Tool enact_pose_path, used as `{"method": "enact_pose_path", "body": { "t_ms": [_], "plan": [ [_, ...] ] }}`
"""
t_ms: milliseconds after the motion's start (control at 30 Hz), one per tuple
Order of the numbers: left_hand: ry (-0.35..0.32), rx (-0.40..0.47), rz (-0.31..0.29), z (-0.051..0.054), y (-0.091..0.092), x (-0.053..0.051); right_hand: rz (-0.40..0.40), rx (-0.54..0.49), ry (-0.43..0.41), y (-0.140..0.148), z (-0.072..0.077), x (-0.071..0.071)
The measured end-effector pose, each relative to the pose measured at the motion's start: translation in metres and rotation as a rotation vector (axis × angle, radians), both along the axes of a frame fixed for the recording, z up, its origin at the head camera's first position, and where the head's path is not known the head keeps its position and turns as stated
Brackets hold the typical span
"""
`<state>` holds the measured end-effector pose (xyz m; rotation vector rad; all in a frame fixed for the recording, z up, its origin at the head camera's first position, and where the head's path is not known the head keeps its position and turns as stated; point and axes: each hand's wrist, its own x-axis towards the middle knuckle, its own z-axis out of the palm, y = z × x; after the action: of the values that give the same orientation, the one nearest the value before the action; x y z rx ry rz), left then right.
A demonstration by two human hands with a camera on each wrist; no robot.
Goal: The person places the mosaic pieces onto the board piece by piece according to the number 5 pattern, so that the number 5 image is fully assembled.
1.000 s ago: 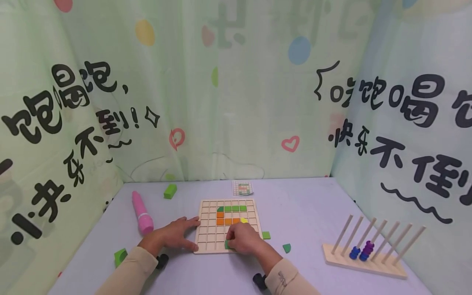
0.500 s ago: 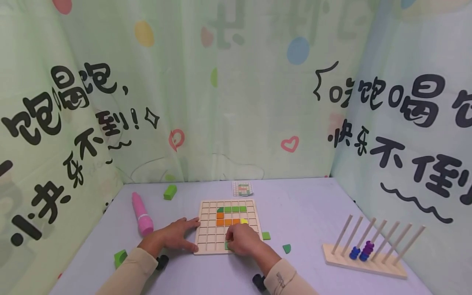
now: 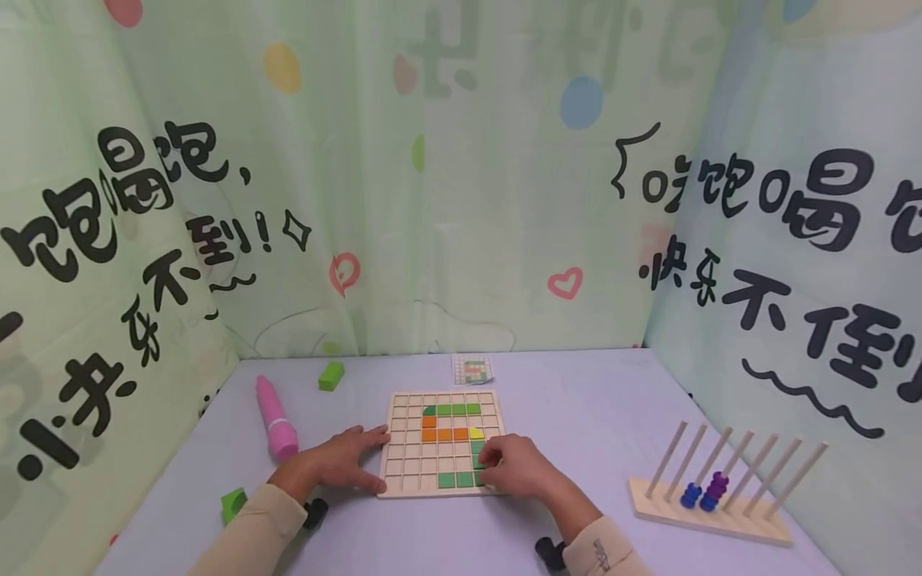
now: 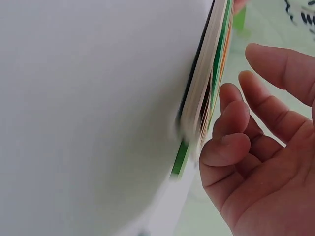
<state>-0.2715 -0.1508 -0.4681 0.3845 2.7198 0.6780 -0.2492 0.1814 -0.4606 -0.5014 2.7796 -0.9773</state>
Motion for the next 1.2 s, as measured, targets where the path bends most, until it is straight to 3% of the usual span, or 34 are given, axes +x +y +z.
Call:
{"method": "enact_pose_path", "body": {
  "t_ms": [367,733,1200],
  "plan": [
    [0.0,-0.008,0.003,-0.004,-0.002,-0.005,-0.174,0.076,-0.033,0.056,0.005,0.002],
    [-0.017,-0.015,0.012,0.0,-0.002,-0.002,-0.154,0.16,0.023,0.084,0.002,0.01],
    [-0.016,-0.024,0.008,-0.002,0.001,-0.003,-0.202,0.243,0.007,0.085,-0.004,0.013]
  ]
}}
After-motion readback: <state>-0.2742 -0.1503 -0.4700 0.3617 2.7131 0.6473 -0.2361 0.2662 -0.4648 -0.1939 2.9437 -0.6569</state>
